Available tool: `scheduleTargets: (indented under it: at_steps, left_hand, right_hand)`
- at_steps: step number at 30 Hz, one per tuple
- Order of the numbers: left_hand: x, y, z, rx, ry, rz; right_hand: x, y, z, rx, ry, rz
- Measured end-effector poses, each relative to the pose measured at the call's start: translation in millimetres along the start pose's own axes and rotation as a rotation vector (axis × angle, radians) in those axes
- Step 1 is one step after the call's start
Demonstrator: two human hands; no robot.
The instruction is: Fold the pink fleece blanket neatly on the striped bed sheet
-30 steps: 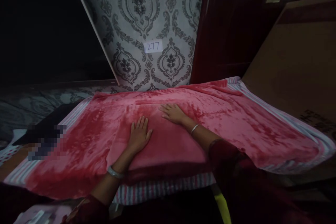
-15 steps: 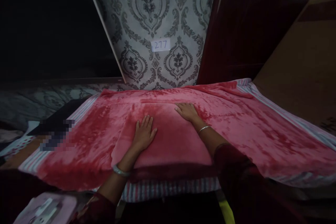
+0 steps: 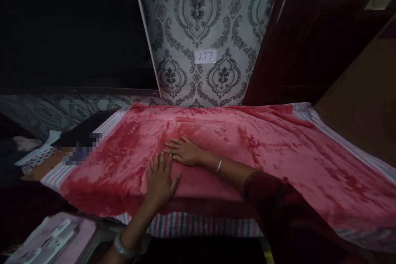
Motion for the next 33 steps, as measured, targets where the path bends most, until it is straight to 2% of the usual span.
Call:
scheduleTargets:
  at_steps: [3, 8, 10, 15, 21, 24, 26, 29, 31, 33]
  left_hand:
    - [10.9, -4.6, 3.2, -0.017, -0.003, -0.008]
    - [13.8, -4.3, 3.4, -0.01, 0.008, -0.006]
    - [14.1, -4.5, 4.3, -0.01, 0.011, -0.003]
    - [17.4, -5.6, 5.7, -0.018, 0.017, 0.015]
    - [14.6, -6.0, 5.0, -0.02, 0.023, 0.046]
    - [12.5, -5.2, 4.7, -0.014, 0.016, 0.049]
    - [12.4, -5.0, 4.7, -0.018, 0.015, 0.053]
    - [13.5, -5.0, 4.8, -0.023, 0.018, 0.054]
    - [14.1, -4.9, 4.8, -0.023, 0.021, 0.055]
    - [14.3, -4.5, 4.6, -0.018, 0.02, 0.058]
  right_hand:
    - [3.6, 24.4, -18.7, 0.029, -0.013, 0.001]
    - [-4.7, 109.9, -43.4, 0.28, 0.057, 0.004]
    - [-2.4, 134.0, -48.2, 0.349, 0.047, -0.048]
    - [4.8, 153.7, -48.9, 0.426, 0.051, -0.111]
    - [-7.6, 144.5, -43.7, 0.507, 0.062, -0.072]
    - [-16.3, 122.0, -44.6, 0.54, 0.073, -0.016]
    - [-16.5, 84.7, -49.6, 0.382, 0.087, 0.006]
    - [-1.9, 24.7, -56.3, 0.081, 0.021, -0.016]
    - [7.9, 7.9, -63.4, 0.024, -0.03, -0.031]
    - [11.5, 11.3, -75.4, 0.064, -0.043, -0.016]
Point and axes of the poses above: each hand's wrist, its own z-axis away from the middle knuckle, its own x-axis out of the palm, y = z × x, the point moved 8 cm from there along -z, towards the middle knuckle, and after that the axes turned 12 degrees about x, right-handed, at the moved point
